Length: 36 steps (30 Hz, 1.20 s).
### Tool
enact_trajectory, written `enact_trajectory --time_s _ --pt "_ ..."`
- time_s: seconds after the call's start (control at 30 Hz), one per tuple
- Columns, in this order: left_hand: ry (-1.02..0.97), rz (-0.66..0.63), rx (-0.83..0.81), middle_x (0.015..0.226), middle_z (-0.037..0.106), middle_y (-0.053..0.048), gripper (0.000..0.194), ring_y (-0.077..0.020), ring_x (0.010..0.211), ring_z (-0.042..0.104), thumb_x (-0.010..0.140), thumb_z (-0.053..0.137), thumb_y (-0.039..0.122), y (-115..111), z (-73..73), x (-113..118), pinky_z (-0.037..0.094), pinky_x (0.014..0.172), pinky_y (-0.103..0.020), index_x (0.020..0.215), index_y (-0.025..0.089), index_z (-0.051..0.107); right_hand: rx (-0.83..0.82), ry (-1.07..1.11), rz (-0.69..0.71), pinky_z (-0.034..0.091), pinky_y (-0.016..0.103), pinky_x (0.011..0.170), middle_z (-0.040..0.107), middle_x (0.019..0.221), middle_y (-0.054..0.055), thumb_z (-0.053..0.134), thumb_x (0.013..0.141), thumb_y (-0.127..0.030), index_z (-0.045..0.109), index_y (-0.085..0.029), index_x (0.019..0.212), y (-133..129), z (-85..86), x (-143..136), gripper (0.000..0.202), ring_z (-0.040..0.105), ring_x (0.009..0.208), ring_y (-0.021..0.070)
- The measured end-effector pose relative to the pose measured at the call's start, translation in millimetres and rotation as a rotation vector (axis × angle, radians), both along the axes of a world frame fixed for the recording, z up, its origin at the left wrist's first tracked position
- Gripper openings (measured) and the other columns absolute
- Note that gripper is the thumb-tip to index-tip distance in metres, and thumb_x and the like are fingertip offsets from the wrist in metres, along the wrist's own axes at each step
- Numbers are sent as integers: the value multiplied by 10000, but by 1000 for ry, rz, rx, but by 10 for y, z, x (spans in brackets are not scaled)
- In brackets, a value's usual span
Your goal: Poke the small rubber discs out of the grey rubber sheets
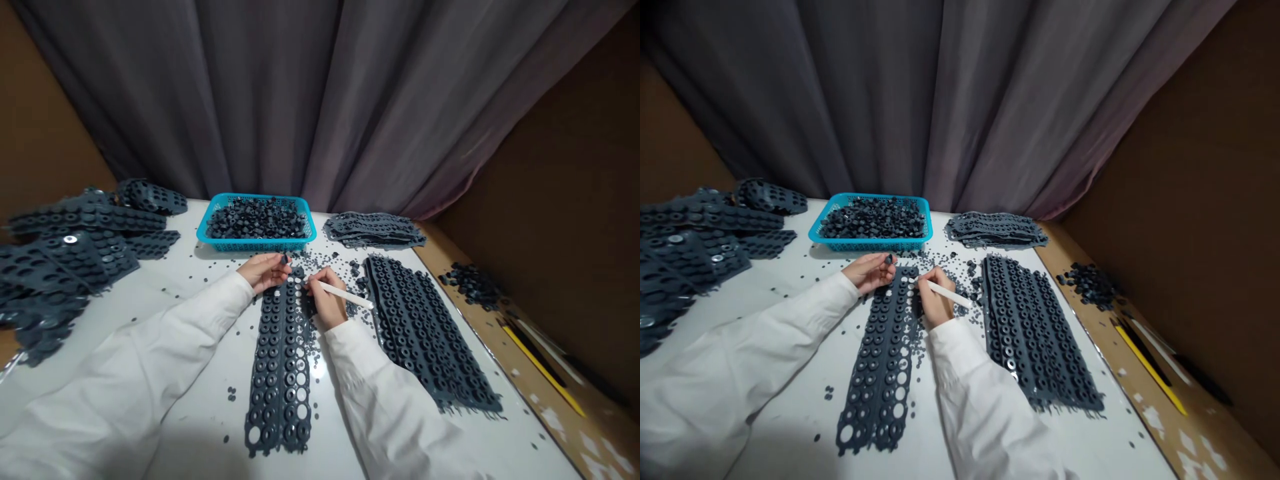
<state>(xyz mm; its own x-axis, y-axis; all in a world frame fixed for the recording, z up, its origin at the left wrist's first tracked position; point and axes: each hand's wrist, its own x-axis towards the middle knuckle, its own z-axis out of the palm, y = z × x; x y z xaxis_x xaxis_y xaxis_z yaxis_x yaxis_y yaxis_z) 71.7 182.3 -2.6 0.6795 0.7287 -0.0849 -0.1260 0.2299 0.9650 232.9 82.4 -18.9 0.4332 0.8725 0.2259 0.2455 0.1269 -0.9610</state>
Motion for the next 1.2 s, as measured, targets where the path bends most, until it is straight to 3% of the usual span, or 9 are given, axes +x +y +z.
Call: enact_trajectory --time_s 0.3,0.53,0.63,0.73,0.87,0.97,1.1,1.2 --pt "-11 17 -223 721 687 -64 264 -101 578 626 791 658 365 -65 35 28 526 602 -213 874 118 617 -5 -8 17 410 230 516 583 567 -30 563 763 -305 509 -197 661 -1 5 10 158 534 513 122" --pt "-8 27 -222 907 684 -54 288 -102 677 636 731 675 250 -74 25 48 525 693 -244 992 167 586 70 9 -13 454 248 573 642 705 -1 569 793 -348 546 -198 814 12 -1 -4 154 581 597 136" --pt "-18 40 -167 926 658 -53 254 -144 788 639 689 608 237 -74 79 47 519 743 -292 933 179 569 66 49 4 470 255 588 649 708 8 589 775 -353 558 -191 837 28 -15 -1 176 599 619 145" --pt "-12 71 -67 802 612 -64 164 -173 767 614 653 523 296 -52 138 55 516 698 -321 760 171 513 33 71 -1 475 253 587 651 688 10 602 757 -356 573 -183 812 41 -9 1 184 607 614 147" --pt "85 101 124 606 474 -15 210 -132 565 506 675 454 383 22 162 100 452 530 -265 618 188 398 -22 18 -12 450 238 548 631 615 -5 614 729 -335 596 -180 715 50 6 5 156 589 566 139" --pt "222 85 335 540 411 22 239 -107 478 405 712 466 392 98 164 139 376 470 -235 606 178 453 -43 -45 -1 430 233 527 624 580 -15 602 718 -306 612 -183 681 59 8 4 129 577 537 135" --pt "412 9 689 625 527 9 139 -131 600 468 598 661 251 196 188 154 399 608 -252 693 154 629 -50 -93 13 425 230 530 636 588 -14 581 731 -304 622 -186 691 77 12 -10 131 581 546 139" --pt "515 -118 901 713 592 -12 170 -168 716 541 565 682 159 255 199 153 413 716 -275 736 160 683 -64 -113 -5 425 229 535 637 591 -11 580 735 -313 615 -182 680 88 28 -32 146 578 547 139"
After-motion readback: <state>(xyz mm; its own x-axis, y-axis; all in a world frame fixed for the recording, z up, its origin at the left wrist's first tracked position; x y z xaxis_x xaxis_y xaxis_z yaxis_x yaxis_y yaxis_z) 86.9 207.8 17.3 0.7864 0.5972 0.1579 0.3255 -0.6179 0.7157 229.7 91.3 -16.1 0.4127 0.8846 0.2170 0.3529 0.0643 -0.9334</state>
